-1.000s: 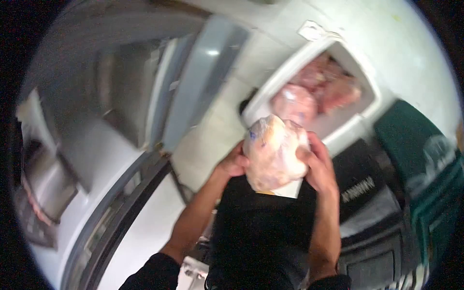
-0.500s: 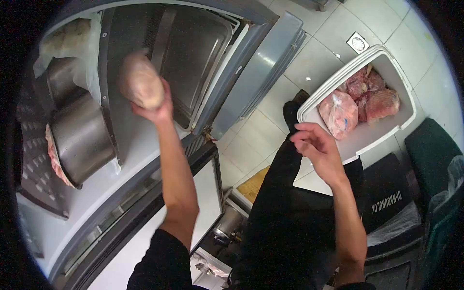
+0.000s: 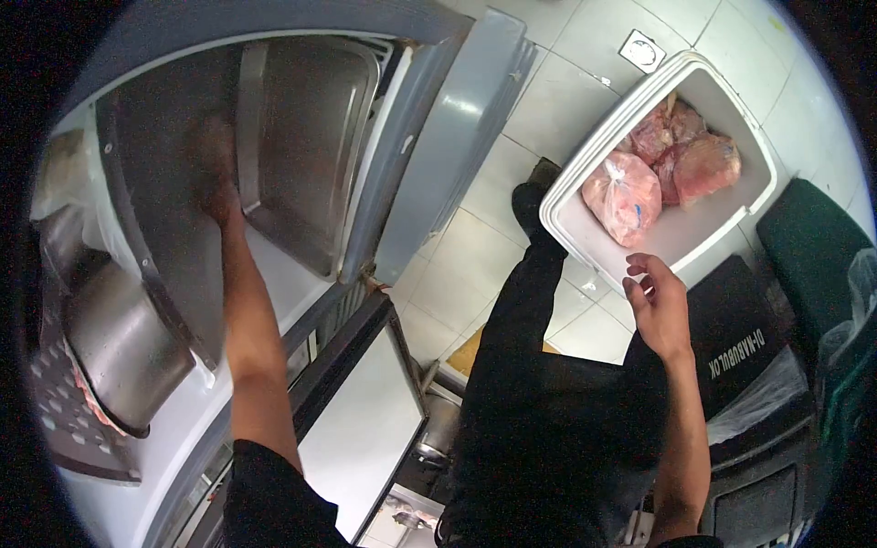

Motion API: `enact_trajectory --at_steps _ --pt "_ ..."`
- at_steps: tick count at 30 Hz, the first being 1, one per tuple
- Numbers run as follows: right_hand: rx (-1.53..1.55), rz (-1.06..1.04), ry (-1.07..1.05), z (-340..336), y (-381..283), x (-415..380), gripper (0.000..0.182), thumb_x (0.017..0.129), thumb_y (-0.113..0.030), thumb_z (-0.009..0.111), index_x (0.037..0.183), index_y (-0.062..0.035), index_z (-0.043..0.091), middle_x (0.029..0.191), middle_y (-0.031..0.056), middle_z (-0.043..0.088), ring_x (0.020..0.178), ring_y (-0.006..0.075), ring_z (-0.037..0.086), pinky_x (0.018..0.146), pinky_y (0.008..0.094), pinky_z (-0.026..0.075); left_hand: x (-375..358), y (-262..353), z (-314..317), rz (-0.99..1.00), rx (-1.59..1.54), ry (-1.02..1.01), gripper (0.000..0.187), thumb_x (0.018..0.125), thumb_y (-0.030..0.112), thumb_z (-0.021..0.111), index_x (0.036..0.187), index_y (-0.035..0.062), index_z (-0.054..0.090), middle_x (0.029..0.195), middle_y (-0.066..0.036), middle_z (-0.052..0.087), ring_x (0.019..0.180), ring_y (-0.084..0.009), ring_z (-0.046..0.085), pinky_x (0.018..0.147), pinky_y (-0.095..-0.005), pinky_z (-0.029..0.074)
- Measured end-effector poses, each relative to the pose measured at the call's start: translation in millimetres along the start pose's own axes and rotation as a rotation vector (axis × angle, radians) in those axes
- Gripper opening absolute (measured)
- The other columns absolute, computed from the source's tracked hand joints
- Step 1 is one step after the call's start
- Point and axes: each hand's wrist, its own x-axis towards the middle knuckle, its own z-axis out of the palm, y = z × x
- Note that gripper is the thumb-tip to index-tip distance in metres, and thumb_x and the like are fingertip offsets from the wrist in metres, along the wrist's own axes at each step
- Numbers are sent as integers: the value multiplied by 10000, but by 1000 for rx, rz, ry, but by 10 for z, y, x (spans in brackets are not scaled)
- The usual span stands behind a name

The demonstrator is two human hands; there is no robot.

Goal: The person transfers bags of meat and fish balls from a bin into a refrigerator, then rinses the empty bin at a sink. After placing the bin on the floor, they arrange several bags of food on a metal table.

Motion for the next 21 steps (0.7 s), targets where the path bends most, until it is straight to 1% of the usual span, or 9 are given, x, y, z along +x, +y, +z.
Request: enact_trajectory --at_steps 5,6,9,10,12,15,17,19,21 --pt "22 -7 55 -62 284 -164 234 822 12 554 1055 12 566 861 68 600 654 93 510 611 235 443 245 -15 239 348 -4 -501 504 966 370 379 1375 75 390 1427 -142 366 1336 -277 312 1102 -393 228" --pt "3 41 80 -57 307 -188 255 794 10 586 1049 17 576 826 105 604 650 155 544 620 268 455 274 26 278 355 -10 -499 504 966 370 379 1375 75 390 1427 -142 366 1336 -277 312 1102 -393 228" --pt "-109 84 21 -30 380 -258 257 792 6 588 1048 21 575 864 137 614 696 211 595 637 294 482 462 273 385 580 67 -285 503 966 340 386 1401 91 344 1451 -126 329 1335 -287 312 1107 -403 221" --pt "-108 100 41 4 388 -263 257 792 6 588 1048 21 575 864 137 614 696 211 595 637 294 482 625 424 410 617 346 -386 516 964 344 391 1409 92 323 1455 -127 320 1334 -288 315 1104 -410 229" --pt "-144 -36 18 91 411 -234 263 790 -13 596 1050 22 575 923 172 616 769 277 629 670 343 507 796 300 550 596 399 -417 540 956 350 412 1407 67 318 1455 -143 313 1323 -281 334 1092 -410 255" --pt "-168 9 -49 163 494 -141 291 787 -58 616 1070 3 585 1031 181 614 840 329 623 752 368 518 980 213 734 631 430 -454 549 953 352 425 1399 48 325 1447 -154 321 1310 -275 354 1082 -409 275" --pt "-236 -186 -3 100 609 -43 327 794 -102 616 1104 -6 579 1013 193 611 940 350 589 839 409 469 1052 175 819 655 383 -498 545 953 351 427 1392 42 336 1440 -156 331 1303 -273 364 1077 -408 282" --pt "-173 -84 -46 -150 620 132 310 800 -112 606 1091 -9 582 1013 204 606 977 355 575 875 424 446 1166 110 787 636 333 -558 541 953 350 429 1385 36 347 1433 -158 342 1295 -271 374 1072 -407 289" --pt "-262 -147 80 -471 887 474 278 792 -86 598 1058 -10 577 974 185 615 831 357 606 759 401 484 1153 150 664 597 270 -613 537 953 350 431 1378 30 357 1425 -161 352 1288 -268 384 1068 -407 296"
